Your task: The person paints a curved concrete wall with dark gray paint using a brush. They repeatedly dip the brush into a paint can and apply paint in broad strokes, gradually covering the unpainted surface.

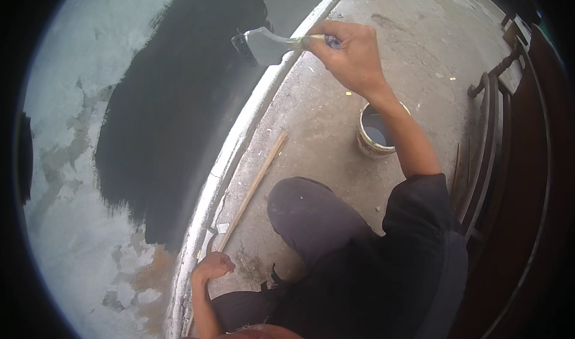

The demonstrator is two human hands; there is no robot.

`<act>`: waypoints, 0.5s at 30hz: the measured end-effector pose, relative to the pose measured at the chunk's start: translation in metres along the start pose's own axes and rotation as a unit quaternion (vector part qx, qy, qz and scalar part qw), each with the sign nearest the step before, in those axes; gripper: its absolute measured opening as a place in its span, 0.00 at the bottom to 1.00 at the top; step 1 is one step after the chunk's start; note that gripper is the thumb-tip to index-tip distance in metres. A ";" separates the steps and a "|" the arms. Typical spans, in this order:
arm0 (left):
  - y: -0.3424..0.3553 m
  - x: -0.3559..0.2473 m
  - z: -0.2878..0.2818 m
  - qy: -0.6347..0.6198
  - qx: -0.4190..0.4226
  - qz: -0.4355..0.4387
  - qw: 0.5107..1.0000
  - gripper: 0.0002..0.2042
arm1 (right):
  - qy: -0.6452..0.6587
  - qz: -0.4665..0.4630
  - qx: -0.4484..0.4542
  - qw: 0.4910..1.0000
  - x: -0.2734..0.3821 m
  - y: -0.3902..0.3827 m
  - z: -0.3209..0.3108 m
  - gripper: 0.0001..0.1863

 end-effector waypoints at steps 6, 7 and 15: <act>0.023 -0.006 -0.007 -0.008 0.012 0.020 1.000 0.12 | -0.329 0.195 0.123 0.916 -0.076 -0.088 -0.111 0.12; 0.025 -0.005 -0.008 0.002 0.008 0.013 1.000 0.13 | -0.349 0.209 0.149 0.901 -0.096 -0.103 -0.108 0.11; 0.041 -0.013 -0.016 0.037 0.014 0.005 0.999 0.15 | -0.380 0.243 0.235 0.861 -0.234 -0.203 -0.054 0.09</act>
Point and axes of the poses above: each hand's wrist, its own y-axis towards the middle knuckle, its own z-axis out of the palm, x = y × z, the point moved 10 cm from there along y, towards the middle knuckle, and after that the axes turned 2 degrees about -z, right-handed, at the moved point
